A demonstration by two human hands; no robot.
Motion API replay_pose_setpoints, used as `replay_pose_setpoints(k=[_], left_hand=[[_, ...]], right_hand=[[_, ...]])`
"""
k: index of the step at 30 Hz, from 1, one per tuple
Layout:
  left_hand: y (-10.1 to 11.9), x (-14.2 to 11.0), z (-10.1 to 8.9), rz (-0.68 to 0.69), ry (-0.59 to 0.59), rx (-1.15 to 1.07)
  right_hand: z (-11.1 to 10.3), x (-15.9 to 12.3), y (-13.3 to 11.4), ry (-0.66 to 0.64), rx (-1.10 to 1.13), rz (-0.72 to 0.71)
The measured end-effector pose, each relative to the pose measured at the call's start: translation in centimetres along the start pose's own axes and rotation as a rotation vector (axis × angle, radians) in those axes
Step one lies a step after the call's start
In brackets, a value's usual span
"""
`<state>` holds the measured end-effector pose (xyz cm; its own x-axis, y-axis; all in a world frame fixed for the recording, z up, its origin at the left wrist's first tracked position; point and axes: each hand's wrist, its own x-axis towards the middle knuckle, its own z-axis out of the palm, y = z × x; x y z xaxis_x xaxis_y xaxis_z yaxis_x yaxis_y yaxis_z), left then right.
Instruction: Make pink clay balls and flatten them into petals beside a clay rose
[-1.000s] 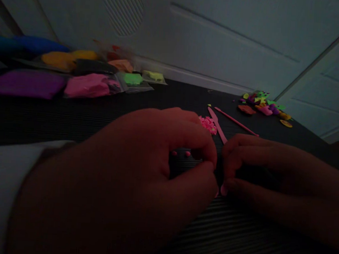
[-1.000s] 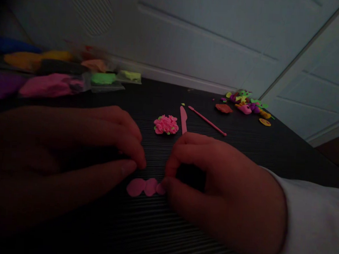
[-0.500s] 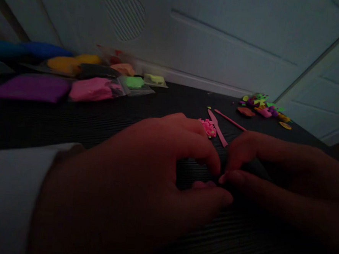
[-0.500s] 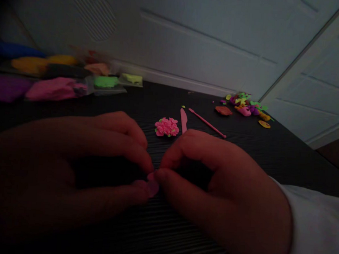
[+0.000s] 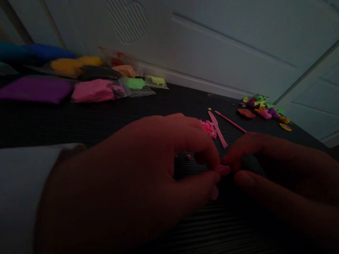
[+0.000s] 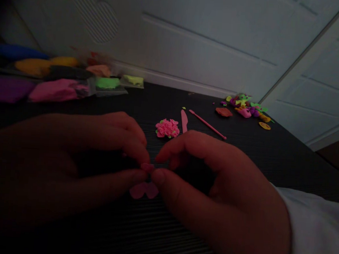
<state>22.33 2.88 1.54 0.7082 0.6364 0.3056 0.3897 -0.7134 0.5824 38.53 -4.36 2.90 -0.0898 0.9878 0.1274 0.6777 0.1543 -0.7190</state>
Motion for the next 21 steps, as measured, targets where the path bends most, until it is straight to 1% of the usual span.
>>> replay_pose_setpoints(k=[3,9,14,21], left_hand=[[0.13,-0.08,0.11,-0.013,0.002,0.005],[0.25,-0.17,0.35,-0.032,0.013,0.045],[0.13,-0.13,0.29,0.002,0.020,0.044],[0.15,-0.10,0.03,-0.026,0.033,0.012]], right_hand=[[0.13,-0.05,-0.21,0.063,-0.041,-0.019],[0.19,0.50,-0.26,0.021,-0.093,-0.119],[0.10,0.57,-0.03,0.009,-0.121,-0.126],[0.33,0.21,0.19,0.043,-0.101,-0.110]])
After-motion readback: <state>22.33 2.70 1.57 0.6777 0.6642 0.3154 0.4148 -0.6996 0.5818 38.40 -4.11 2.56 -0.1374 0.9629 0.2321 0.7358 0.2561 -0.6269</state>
